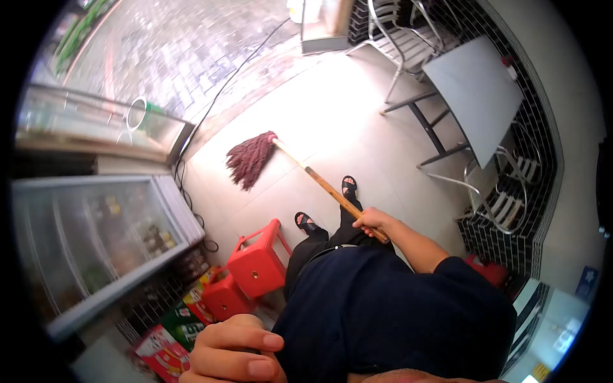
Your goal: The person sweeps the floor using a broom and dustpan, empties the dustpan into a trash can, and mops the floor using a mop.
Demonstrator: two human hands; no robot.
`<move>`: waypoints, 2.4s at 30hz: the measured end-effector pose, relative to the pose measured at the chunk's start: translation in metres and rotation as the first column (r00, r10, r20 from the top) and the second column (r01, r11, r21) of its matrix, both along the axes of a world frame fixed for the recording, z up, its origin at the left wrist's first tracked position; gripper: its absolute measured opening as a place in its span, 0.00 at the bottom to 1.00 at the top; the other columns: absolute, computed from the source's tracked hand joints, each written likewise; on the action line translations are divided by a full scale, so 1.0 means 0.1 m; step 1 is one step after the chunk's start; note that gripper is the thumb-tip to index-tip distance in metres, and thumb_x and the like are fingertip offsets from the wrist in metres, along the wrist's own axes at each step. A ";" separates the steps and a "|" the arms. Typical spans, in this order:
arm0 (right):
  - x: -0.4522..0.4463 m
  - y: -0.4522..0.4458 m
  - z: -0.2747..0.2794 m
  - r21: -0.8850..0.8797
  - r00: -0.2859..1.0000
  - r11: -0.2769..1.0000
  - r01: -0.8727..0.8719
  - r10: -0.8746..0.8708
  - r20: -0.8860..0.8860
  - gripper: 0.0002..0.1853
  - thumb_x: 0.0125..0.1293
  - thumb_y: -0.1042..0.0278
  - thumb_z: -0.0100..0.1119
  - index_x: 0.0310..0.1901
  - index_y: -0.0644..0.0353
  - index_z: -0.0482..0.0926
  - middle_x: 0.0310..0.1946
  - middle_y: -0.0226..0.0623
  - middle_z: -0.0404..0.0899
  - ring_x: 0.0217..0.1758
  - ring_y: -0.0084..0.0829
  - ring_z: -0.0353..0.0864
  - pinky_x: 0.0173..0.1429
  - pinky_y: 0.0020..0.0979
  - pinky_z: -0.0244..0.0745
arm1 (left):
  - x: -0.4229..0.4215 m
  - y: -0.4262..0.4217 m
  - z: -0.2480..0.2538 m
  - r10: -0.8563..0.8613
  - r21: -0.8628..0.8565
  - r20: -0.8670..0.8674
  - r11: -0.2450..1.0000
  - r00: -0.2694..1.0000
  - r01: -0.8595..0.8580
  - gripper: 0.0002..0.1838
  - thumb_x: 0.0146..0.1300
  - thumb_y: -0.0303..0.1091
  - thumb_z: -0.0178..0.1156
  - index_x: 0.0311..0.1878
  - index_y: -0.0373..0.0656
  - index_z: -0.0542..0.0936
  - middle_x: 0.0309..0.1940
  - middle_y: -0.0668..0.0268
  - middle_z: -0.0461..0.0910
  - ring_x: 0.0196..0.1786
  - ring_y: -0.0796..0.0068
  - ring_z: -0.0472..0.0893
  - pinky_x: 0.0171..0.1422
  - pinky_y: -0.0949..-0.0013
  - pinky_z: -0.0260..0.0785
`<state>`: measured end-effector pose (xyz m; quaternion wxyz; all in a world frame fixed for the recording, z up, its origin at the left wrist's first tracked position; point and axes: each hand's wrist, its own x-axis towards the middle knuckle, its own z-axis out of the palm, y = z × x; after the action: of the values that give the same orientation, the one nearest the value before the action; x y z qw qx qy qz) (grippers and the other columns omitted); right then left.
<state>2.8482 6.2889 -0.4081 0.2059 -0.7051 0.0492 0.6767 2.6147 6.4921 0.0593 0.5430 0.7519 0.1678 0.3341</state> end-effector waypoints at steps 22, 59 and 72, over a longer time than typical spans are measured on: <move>1.77 0.24 -0.37 0.044 0.933 0.971 0.236 -0.239 0.270 0.05 0.66 0.76 0.56 0.34 0.70 0.74 0.18 0.43 0.74 0.16 0.36 0.75 0.19 0.41 0.75 | 0.82 -0.01 -0.14 0.136 -0.097 0.061 0.987 0.989 -0.129 0.20 0.82 0.52 0.39 0.66 0.57 0.72 0.52 0.54 0.75 0.50 0.52 0.76 0.53 0.47 0.77; -0.99 0.63 -0.02 -0.041 0.518 0.519 -0.854 0.855 0.031 0.16 0.64 0.63 0.68 0.38 0.72 0.81 0.18 0.41 0.78 0.16 0.36 0.79 0.19 0.39 0.73 | -1.46 -0.25 -0.10 0.343 -0.077 0.054 0.938 0.938 -0.339 0.26 0.81 0.54 0.36 0.78 0.71 0.64 0.60 0.67 0.73 0.54 0.56 0.76 0.51 0.42 0.76; 0.09 -2.43 0.51 -0.048 0.978 0.997 0.058 -0.047 0.205 0.13 0.62 0.70 0.72 0.34 0.68 0.75 0.16 0.36 0.71 0.14 0.32 0.73 0.17 0.37 0.70 | 0.20 -0.94 0.00 -0.229 -0.170 0.205 0.949 0.952 0.265 0.20 0.80 0.50 0.44 0.71 0.66 0.70 0.56 0.62 0.73 0.53 0.48 0.74 0.56 0.45 0.78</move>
<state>2.8576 6.0456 -0.3566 0.2086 -0.7746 0.0648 0.5935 2.6343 6.3983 0.0594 0.6649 0.6762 0.0533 0.3126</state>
